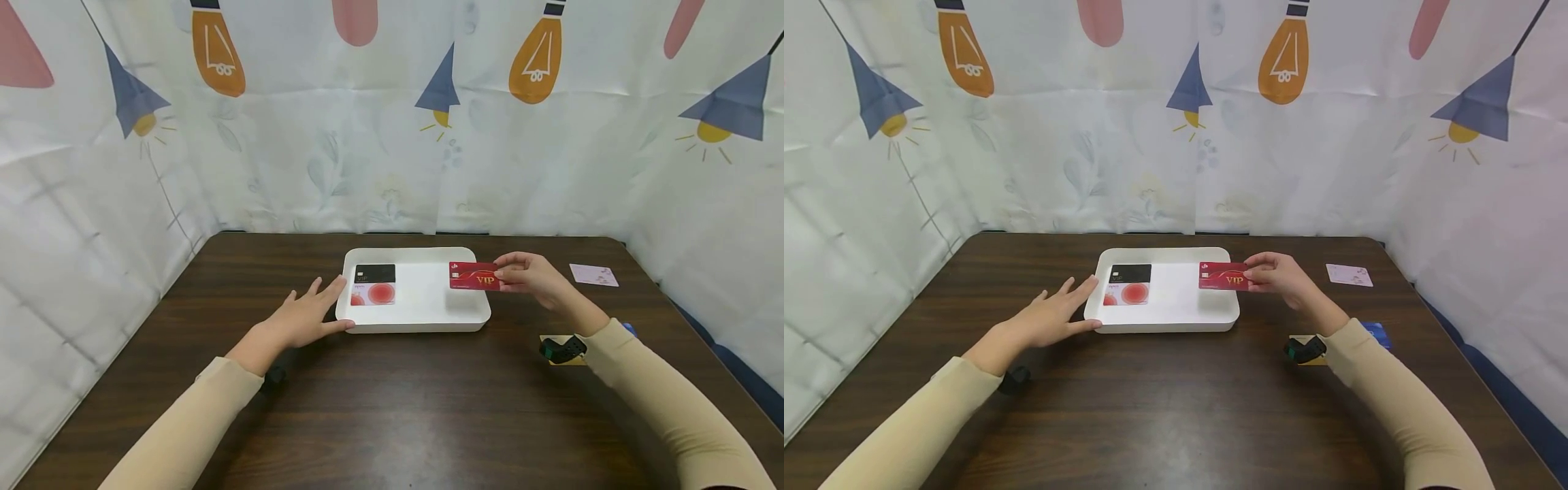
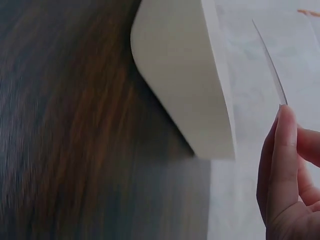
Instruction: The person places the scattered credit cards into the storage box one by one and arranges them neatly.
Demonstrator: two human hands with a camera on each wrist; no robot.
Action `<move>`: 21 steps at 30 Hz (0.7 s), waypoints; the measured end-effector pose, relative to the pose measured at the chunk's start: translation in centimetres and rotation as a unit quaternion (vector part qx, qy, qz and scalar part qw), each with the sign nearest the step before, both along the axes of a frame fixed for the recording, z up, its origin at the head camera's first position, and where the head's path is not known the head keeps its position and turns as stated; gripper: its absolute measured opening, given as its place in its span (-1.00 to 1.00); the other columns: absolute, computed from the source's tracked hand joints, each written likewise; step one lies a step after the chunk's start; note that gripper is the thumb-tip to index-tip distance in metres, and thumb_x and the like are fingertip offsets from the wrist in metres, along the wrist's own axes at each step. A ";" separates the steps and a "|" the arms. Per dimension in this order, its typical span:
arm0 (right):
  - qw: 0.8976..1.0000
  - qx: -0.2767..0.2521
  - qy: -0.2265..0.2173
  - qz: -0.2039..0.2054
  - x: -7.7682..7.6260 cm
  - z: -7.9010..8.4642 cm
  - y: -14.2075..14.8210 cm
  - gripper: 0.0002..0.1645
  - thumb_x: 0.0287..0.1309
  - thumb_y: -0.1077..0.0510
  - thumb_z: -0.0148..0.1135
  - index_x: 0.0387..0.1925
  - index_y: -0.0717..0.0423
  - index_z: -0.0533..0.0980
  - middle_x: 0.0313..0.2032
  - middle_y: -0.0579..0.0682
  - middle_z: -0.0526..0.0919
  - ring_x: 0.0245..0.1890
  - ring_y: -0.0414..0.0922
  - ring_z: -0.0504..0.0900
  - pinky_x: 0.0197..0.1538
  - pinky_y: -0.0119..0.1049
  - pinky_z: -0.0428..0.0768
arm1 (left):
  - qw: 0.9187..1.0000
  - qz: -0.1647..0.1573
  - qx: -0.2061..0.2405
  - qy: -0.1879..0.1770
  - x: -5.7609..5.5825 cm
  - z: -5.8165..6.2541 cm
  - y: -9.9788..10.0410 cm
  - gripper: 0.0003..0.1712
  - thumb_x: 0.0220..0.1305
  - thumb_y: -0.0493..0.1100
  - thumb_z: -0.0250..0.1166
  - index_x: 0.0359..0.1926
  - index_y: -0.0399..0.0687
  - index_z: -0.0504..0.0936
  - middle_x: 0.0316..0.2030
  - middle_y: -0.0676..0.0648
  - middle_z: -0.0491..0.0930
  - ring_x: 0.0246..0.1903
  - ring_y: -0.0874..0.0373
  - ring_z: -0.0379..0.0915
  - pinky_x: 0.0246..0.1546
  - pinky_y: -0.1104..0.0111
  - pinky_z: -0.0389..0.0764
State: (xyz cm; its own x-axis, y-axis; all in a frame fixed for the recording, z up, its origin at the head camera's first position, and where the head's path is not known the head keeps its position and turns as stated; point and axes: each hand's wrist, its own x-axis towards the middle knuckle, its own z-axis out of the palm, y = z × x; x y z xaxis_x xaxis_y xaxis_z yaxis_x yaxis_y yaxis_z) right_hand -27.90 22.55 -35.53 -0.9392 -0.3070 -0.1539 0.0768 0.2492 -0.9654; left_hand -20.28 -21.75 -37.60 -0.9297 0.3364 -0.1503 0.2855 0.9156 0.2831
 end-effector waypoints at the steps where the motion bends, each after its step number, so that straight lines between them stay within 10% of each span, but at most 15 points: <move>1: 1.000 -0.002 -0.002 0.004 0.0 0.0 -0.3 -0.51 0.44 0.28 0.22 0.25 0.47 0.34 -0.12 -0.02 0.70 -0.28 -0.20 0.69 -0.03 -0.25 0.70 | 1.000 0.000 0.000 0.000 0.0 0.0 0.0 0.18 0.33 0.48 0.16 0.66 -0.06 -0.10 0.59 -0.19 0.01 0.56 -0.31 -0.24 0.36 -0.44 -0.16; 21: 0.997 -0.020 -0.037 0.060 0.4 -0.7 -6.7 -0.58 0.42 0.35 0.19 0.22 0.44 0.37 -0.21 0.03 0.68 -0.35 -0.17 0.68 -0.08 -0.23 0.72 | 1.000 -0.001 0.000 0.000 0.1 0.1 0.1 0.18 0.34 0.46 0.18 0.66 -0.07 -0.10 0.59 -0.20 0.00 0.56 -0.31 -0.24 0.36 -0.44 -0.15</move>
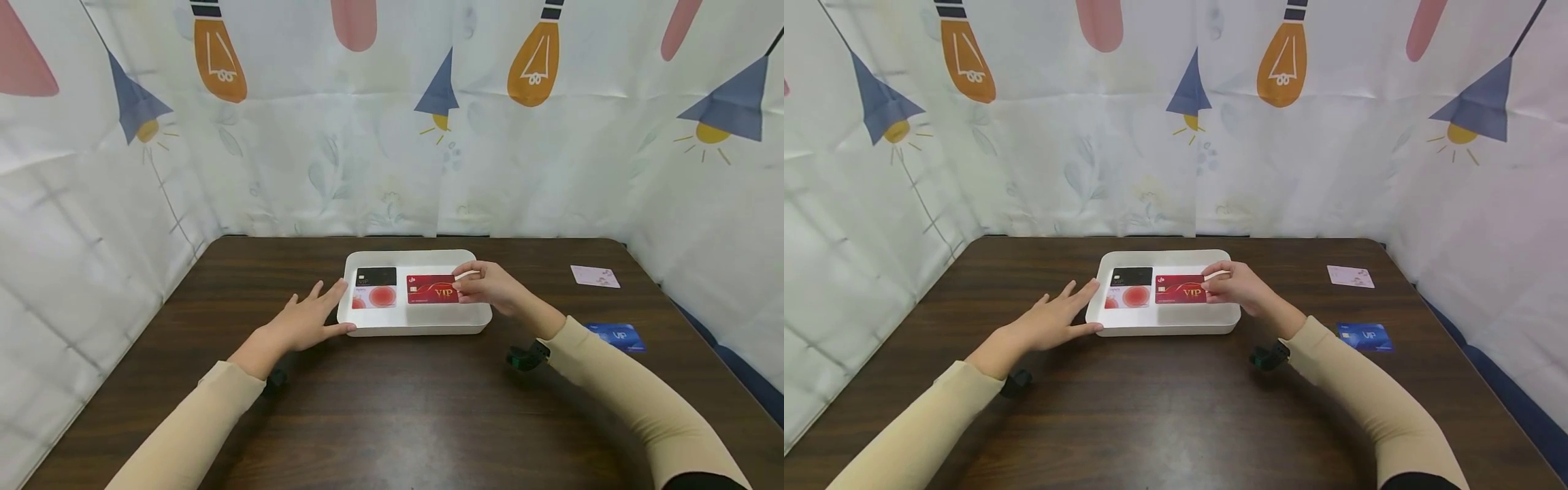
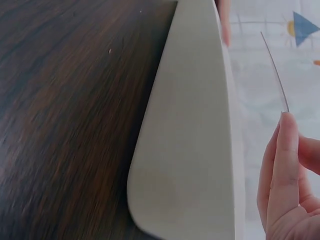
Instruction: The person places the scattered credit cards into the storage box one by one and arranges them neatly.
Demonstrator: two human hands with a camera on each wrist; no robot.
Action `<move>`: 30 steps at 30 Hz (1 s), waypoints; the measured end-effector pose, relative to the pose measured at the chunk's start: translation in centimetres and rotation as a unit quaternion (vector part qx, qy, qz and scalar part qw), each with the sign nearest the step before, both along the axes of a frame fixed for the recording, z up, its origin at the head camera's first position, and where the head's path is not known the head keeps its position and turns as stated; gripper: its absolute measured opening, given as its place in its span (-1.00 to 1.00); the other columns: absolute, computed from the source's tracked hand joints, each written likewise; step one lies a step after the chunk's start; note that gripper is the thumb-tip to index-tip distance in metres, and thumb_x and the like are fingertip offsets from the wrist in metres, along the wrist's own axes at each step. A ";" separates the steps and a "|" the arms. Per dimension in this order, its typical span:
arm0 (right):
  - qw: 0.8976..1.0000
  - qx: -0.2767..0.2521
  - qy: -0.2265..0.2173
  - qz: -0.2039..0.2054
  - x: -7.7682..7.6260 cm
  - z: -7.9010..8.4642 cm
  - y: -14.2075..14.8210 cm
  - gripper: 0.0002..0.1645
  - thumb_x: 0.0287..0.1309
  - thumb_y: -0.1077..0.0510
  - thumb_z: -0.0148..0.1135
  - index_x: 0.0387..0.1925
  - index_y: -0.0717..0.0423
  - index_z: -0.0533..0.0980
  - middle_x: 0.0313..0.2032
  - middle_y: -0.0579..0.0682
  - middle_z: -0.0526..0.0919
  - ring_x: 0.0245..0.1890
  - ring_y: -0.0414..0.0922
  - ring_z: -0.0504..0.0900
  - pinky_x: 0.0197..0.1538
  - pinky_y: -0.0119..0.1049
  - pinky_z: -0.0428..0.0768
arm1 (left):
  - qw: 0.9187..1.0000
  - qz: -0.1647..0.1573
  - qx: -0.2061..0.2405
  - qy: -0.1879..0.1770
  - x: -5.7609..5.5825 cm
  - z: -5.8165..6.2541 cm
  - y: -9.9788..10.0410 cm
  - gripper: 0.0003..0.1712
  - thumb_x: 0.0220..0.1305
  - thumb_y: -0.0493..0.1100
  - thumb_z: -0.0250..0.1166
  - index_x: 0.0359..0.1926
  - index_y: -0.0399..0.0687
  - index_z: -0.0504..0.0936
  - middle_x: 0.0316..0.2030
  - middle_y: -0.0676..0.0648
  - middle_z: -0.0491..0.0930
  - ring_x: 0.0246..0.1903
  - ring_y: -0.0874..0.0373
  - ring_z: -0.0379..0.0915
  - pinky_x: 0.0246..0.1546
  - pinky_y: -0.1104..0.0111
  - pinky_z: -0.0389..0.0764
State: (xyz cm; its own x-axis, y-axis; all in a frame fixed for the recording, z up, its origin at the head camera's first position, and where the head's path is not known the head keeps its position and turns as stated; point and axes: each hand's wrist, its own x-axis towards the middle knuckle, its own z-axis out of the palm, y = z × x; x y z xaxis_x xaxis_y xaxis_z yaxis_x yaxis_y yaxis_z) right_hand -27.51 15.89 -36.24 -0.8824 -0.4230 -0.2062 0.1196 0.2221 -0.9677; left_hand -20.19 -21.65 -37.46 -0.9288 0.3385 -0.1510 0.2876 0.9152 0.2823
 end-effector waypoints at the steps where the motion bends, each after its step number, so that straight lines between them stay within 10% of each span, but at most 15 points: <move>1: 1.000 -0.001 -0.001 0.000 0.0 0.0 -0.3 -0.59 0.43 0.35 0.20 0.21 0.44 0.38 -0.20 0.04 0.68 -0.34 -0.16 0.68 -0.08 -0.22 0.72 | 1.000 0.000 0.001 0.000 0.0 0.0 0.0 0.18 0.34 0.46 0.18 0.66 -0.07 -0.10 0.59 -0.20 -0.01 0.56 -0.31 -0.24 0.36 -0.44 -0.15; 30: 0.997 -0.033 -0.064 0.026 0.5 -2.4 -7.7 -0.70 0.37 0.42 0.19 0.08 0.42 0.42 -0.15 0.19 0.69 -0.34 -0.13 0.68 -0.27 -0.31 0.74 | 1.000 0.006 -0.005 -0.001 -0.1 -0.1 0.1 0.19 0.31 0.46 0.20 0.65 -0.08 -0.08 0.59 -0.21 0.01 0.56 -0.32 -0.24 0.36 -0.44 -0.15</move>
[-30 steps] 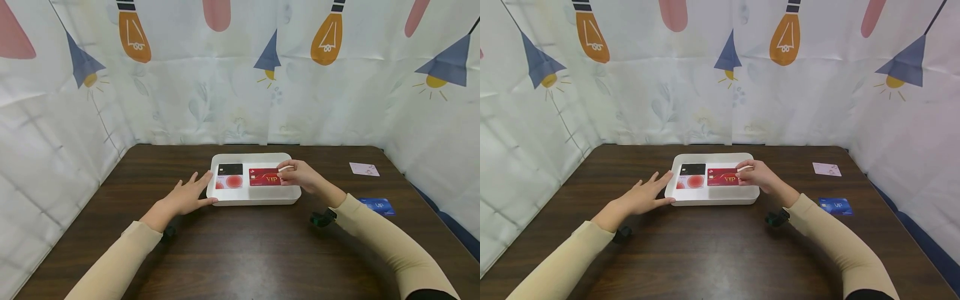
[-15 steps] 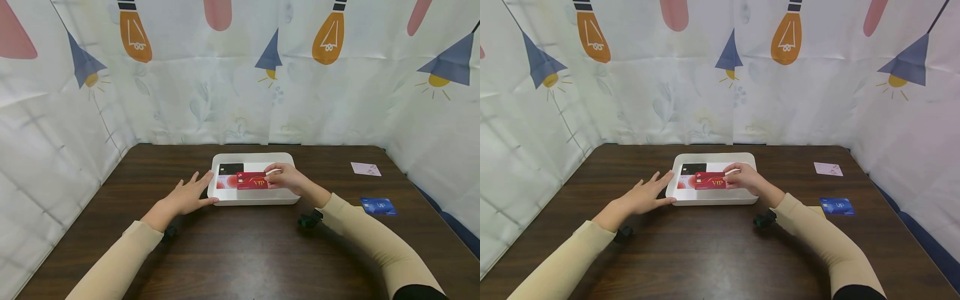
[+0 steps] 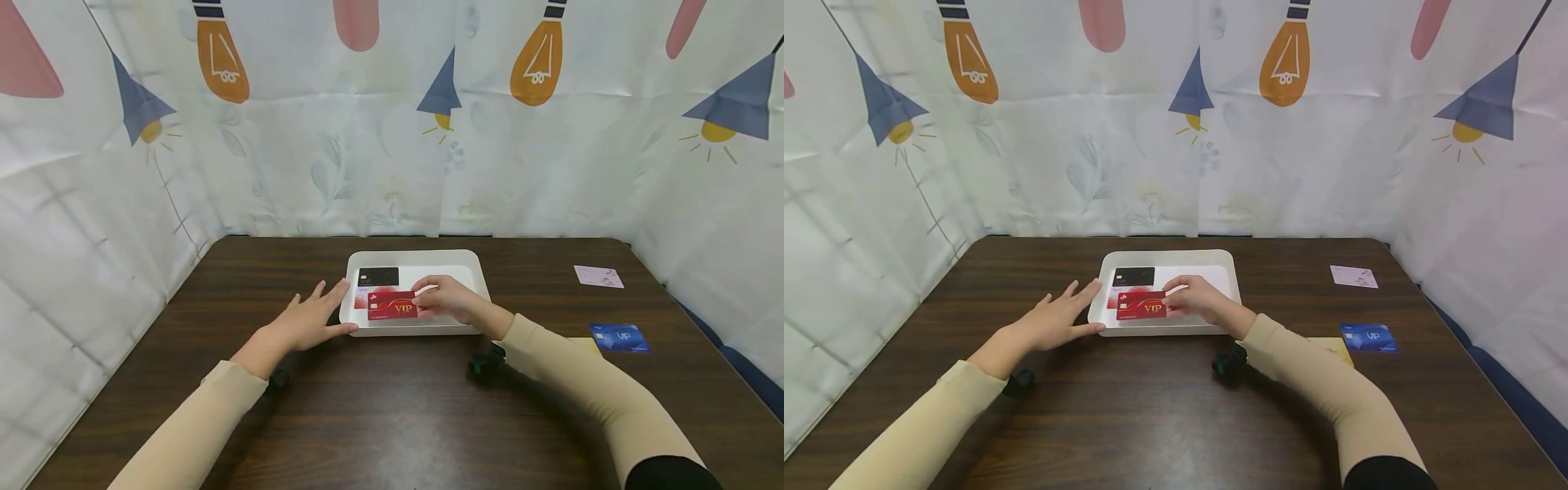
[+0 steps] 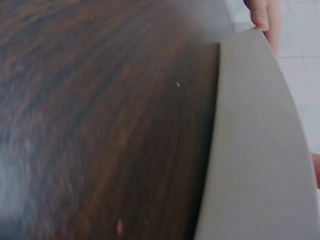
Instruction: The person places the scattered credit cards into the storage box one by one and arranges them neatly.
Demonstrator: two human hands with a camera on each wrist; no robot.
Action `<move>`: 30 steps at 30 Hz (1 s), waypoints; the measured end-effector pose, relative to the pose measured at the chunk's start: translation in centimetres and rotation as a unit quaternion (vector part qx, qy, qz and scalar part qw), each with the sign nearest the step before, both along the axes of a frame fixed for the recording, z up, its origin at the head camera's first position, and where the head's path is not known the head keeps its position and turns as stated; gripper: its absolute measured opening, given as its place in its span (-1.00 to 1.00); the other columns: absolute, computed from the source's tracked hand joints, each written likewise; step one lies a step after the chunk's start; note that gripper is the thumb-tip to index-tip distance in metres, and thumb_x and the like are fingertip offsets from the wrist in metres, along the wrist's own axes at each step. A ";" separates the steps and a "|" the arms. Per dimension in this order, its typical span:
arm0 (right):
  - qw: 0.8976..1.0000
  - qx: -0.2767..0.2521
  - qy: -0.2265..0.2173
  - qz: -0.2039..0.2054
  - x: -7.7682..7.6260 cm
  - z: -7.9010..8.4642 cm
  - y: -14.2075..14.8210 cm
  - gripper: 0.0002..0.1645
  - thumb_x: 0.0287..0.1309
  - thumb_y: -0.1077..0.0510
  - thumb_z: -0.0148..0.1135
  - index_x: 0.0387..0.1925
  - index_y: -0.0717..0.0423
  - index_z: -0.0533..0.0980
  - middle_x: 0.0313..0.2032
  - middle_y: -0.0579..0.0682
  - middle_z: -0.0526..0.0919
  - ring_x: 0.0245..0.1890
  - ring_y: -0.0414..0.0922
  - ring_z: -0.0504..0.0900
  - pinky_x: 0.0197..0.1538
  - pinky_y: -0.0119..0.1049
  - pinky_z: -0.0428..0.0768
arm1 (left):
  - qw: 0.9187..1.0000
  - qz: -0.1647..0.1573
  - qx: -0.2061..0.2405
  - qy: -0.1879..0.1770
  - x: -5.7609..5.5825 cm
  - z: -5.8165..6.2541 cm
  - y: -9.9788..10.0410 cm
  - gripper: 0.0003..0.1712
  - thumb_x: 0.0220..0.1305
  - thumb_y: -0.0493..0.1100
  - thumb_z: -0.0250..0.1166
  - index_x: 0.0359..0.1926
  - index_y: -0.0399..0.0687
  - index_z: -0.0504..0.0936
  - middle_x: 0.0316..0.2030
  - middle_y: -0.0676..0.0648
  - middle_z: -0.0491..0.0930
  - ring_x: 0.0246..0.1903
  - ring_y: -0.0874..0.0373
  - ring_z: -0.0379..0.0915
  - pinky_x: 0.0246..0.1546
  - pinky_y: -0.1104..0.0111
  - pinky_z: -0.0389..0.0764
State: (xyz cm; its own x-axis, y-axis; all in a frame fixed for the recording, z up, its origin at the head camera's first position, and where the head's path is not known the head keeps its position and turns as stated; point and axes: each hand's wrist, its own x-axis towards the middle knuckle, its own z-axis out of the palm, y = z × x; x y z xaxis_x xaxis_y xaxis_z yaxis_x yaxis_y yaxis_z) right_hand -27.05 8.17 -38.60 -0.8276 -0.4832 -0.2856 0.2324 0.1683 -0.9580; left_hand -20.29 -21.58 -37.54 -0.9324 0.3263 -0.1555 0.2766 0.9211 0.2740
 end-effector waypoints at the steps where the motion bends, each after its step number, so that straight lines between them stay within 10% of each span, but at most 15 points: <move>1: 1.000 -0.004 -0.005 0.002 0.0 -0.1 -0.2 -0.71 0.37 0.42 0.19 0.07 0.41 0.42 -0.14 0.21 0.68 -0.34 -0.12 0.68 -0.27 -0.30 0.74 | 1.000 0.000 0.000 0.000 0.0 0.0 0.0 0.19 0.31 0.46 0.20 0.65 -0.08 -0.08 0.59 -0.21 0.01 0.56 -0.32 -0.23 0.36 -0.44 -0.14; 30: 0.996 0.084 0.003 0.021 0.1 -0.7 -2.9 -0.70 0.33 0.34 0.30 0.05 0.34 0.51 -0.02 0.26 0.65 -0.49 -0.15 0.71 -0.32 -0.36 0.71 | 1.000 0.001 -0.005 0.002 0.0 0.0 0.1 0.18 0.31 0.47 0.19 0.65 -0.07 -0.06 0.58 -0.21 0.04 0.55 -0.32 -0.22 0.35 -0.44 -0.13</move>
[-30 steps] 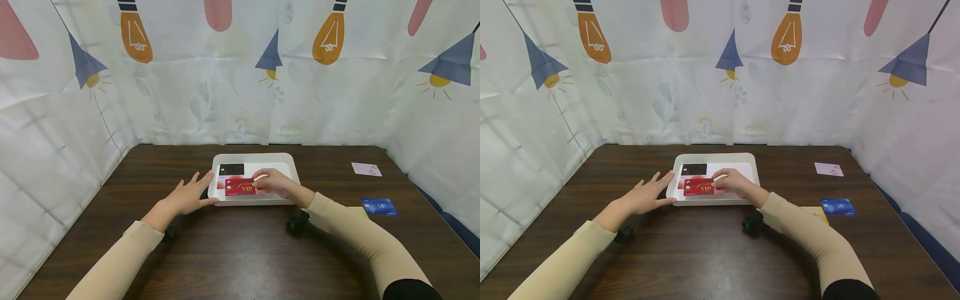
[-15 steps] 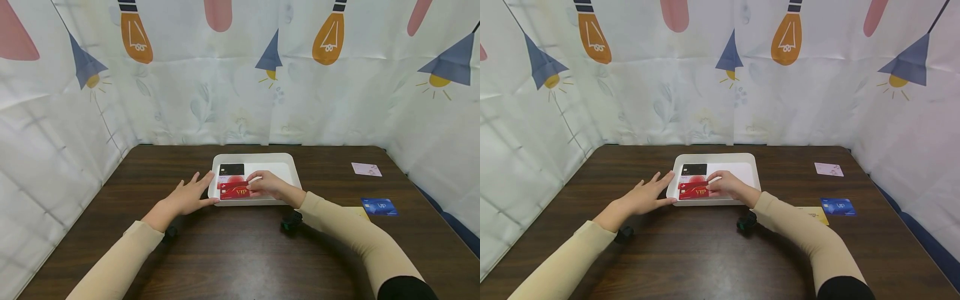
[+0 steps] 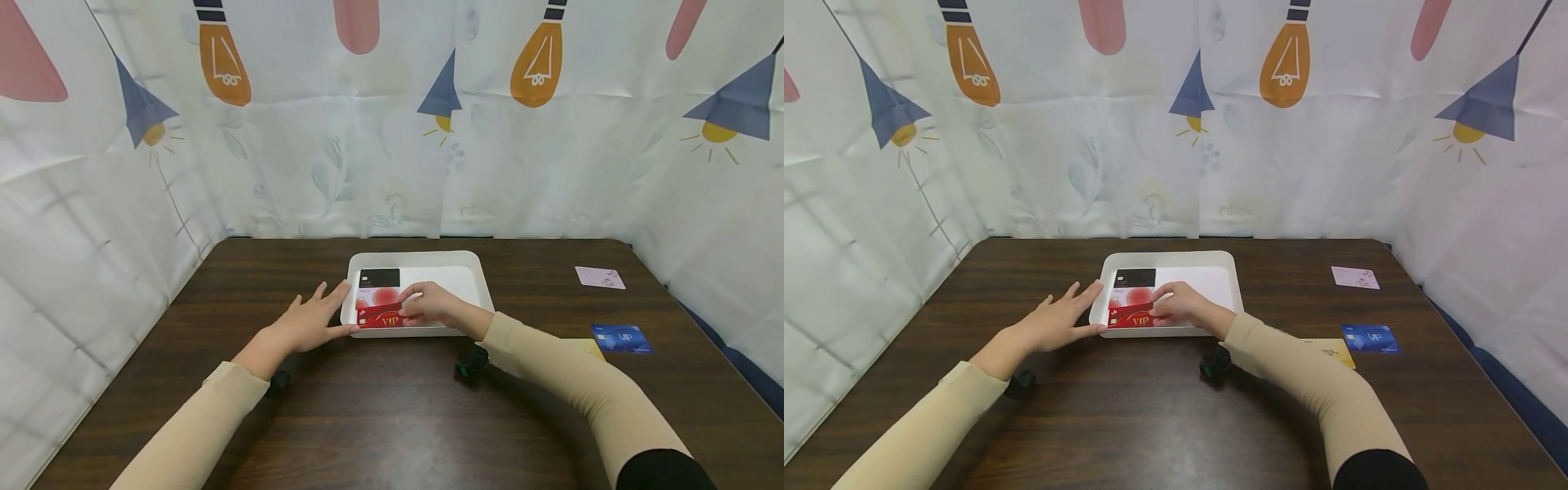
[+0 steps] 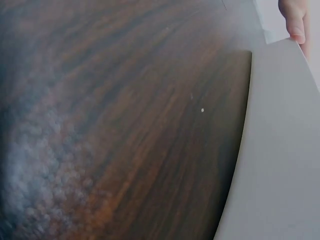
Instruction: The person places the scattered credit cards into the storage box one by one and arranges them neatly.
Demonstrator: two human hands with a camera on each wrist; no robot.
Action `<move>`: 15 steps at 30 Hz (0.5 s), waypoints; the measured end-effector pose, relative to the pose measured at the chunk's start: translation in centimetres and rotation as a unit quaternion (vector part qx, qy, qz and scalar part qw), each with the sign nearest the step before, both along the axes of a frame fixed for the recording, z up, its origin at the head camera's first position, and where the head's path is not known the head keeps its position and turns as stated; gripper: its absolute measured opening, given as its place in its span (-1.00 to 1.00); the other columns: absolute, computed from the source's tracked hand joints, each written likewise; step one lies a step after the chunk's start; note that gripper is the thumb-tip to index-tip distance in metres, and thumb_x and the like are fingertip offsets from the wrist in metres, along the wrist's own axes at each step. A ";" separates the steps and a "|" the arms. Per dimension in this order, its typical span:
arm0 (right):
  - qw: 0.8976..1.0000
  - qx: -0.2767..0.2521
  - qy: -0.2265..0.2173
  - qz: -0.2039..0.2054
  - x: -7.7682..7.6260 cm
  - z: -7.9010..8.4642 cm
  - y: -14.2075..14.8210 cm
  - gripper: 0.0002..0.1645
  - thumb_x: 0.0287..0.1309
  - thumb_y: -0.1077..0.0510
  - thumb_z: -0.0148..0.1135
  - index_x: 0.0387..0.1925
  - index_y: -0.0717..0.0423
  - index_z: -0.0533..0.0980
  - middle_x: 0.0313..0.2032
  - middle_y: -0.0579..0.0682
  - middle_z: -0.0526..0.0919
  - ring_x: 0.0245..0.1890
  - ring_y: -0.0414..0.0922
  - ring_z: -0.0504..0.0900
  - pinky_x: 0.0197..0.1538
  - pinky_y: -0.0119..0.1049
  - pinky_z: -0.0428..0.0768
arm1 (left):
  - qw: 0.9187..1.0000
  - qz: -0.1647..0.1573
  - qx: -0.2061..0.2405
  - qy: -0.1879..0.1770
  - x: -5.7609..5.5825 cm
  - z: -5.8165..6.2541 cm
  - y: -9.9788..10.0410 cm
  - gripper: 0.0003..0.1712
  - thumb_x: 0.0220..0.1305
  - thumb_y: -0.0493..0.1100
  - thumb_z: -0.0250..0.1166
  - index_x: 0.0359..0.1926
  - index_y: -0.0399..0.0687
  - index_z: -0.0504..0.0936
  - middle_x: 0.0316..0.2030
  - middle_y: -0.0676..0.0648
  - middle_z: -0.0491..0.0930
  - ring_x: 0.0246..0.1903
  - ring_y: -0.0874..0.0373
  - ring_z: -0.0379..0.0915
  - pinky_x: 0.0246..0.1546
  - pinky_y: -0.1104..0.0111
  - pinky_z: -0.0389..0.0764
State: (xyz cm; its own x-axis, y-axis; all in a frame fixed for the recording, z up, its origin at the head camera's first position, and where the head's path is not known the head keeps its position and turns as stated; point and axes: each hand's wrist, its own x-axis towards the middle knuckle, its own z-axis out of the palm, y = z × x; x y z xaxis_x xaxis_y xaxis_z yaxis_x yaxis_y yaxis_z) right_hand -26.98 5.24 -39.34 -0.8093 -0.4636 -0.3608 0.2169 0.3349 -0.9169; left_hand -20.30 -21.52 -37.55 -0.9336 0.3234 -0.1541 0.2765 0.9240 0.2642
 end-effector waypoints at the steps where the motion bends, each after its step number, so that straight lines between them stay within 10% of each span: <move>1: 1.000 0.003 0.002 0.002 0.0 0.0 0.0 -0.71 0.33 0.34 0.30 0.04 0.34 0.52 -0.03 0.26 0.66 -0.50 -0.16 0.71 -0.33 -0.37 0.70 | 1.000 0.000 0.000 0.001 0.0 0.0 0.0 0.18 0.31 0.47 0.19 0.65 -0.07 -0.06 0.58 -0.20 0.04 0.55 -0.32 -0.21 0.35 -0.44 -0.12; 15: 0.993 0.068 0.087 0.049 -0.1 -0.2 -0.1 -0.63 0.14 0.31 0.48 -0.01 0.29 0.61 -0.24 0.11 0.73 -0.37 -0.14 0.68 -0.25 -0.31 0.72 | 1.000 -0.002 -0.003 0.003 -0.1 -0.2 -0.1 0.18 0.31 0.49 0.16 0.65 -0.05 -0.06 0.59 -0.19 0.03 0.55 -0.32 -0.21 0.35 -0.44 -0.11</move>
